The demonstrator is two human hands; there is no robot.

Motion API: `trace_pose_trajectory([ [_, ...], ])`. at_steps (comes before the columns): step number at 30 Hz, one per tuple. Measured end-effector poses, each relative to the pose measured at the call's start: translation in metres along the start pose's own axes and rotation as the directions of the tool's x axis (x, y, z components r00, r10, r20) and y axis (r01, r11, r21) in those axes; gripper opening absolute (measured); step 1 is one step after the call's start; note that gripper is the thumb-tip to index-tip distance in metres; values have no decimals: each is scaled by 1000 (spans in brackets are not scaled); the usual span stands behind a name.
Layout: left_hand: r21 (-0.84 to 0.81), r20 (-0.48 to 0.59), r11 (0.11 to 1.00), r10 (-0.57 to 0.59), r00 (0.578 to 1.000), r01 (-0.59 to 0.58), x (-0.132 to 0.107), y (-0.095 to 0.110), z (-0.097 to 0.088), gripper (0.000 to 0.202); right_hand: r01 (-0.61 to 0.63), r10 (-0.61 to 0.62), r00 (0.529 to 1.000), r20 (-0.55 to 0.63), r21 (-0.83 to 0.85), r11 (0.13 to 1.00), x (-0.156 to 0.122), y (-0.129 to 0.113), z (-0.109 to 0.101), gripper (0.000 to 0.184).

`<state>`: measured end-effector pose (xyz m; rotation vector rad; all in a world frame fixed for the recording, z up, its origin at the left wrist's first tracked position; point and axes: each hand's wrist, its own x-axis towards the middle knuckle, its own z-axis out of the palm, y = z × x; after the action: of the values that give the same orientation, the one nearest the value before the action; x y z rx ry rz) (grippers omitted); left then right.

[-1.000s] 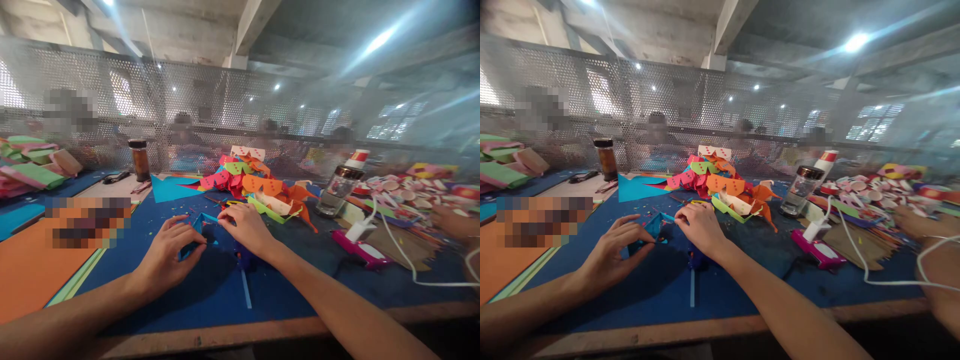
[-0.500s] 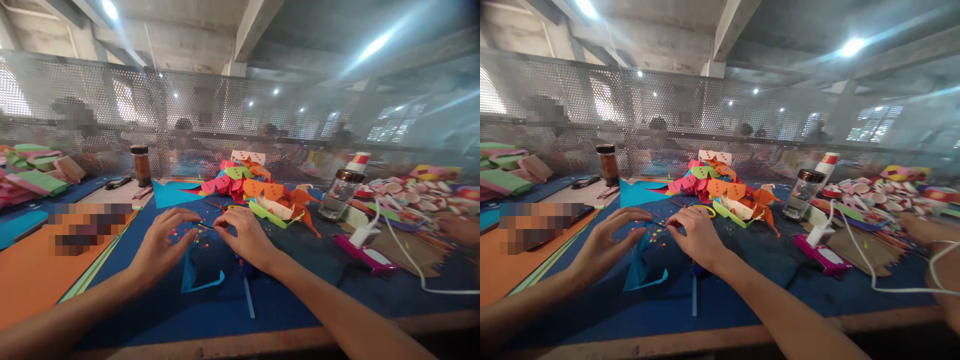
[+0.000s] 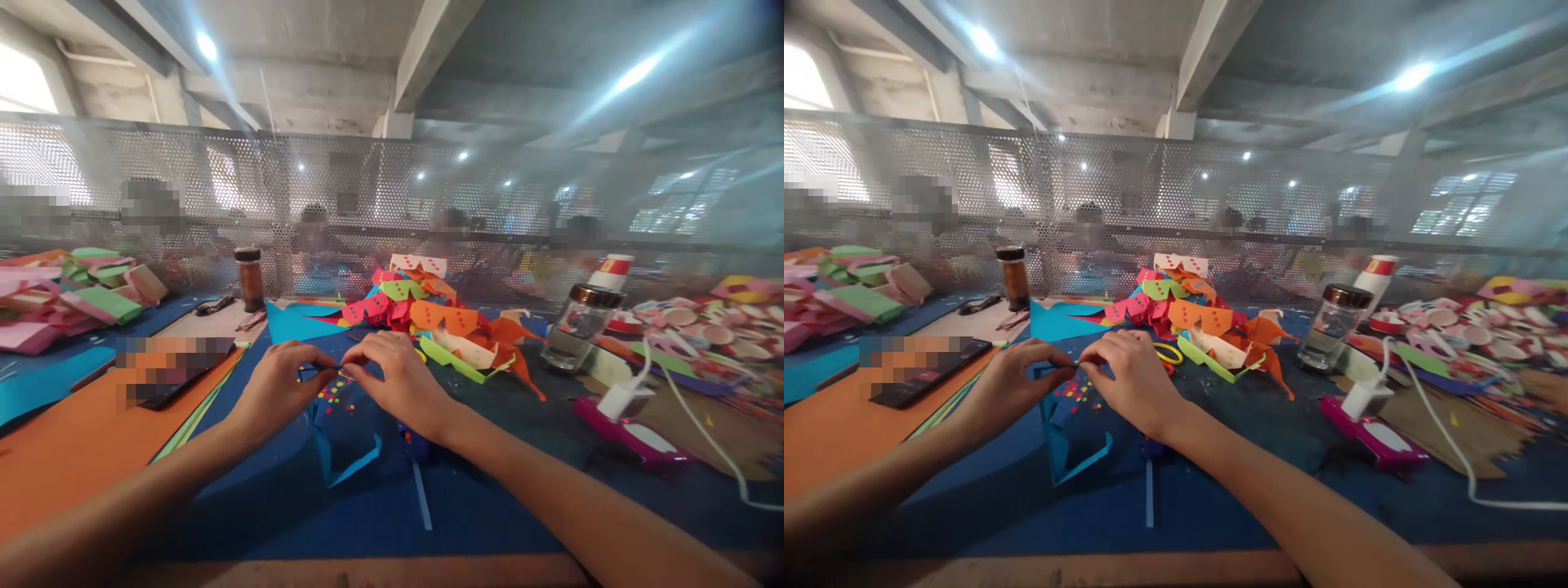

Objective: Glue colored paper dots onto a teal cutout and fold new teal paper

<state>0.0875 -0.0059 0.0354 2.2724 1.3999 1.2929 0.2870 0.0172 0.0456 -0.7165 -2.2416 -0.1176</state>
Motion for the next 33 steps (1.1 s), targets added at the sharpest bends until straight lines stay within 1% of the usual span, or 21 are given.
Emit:
trace_pose_trajectory([
  [2,-44,-14,998,-46,999,45,-3,-3,-3,7,-22,22,1000,-9,14,1000,1,-1,5,5],
  [4,-100,-6,991,-87,996,85,-6,-7,-3,11,-30,31,999,-34,31,999,0,-2,12,5],
  [7,-136,5,986,-99,995,99,-10,-9,-1,13,-31,34,998,-61,51,998,-4,-2,19,5],
  [13,-63,-95,997,29,995,-35,-16,-3,1,14,8,-4,995,-97,44,999,-10,-8,18,4],
  [20,-25,-155,993,110,982,-115,-22,2,5,7,22,-17,990,-138,37,999,-12,-14,12,9],
  [27,-67,-174,987,135,975,-149,-21,4,6,6,64,-75,984,-164,-71,995,-13,-17,9,9],
  [33,-93,-205,982,142,969,-163,-22,10,3,7,92,-105,977,-186,-79,993,-12,-21,6,7],
])
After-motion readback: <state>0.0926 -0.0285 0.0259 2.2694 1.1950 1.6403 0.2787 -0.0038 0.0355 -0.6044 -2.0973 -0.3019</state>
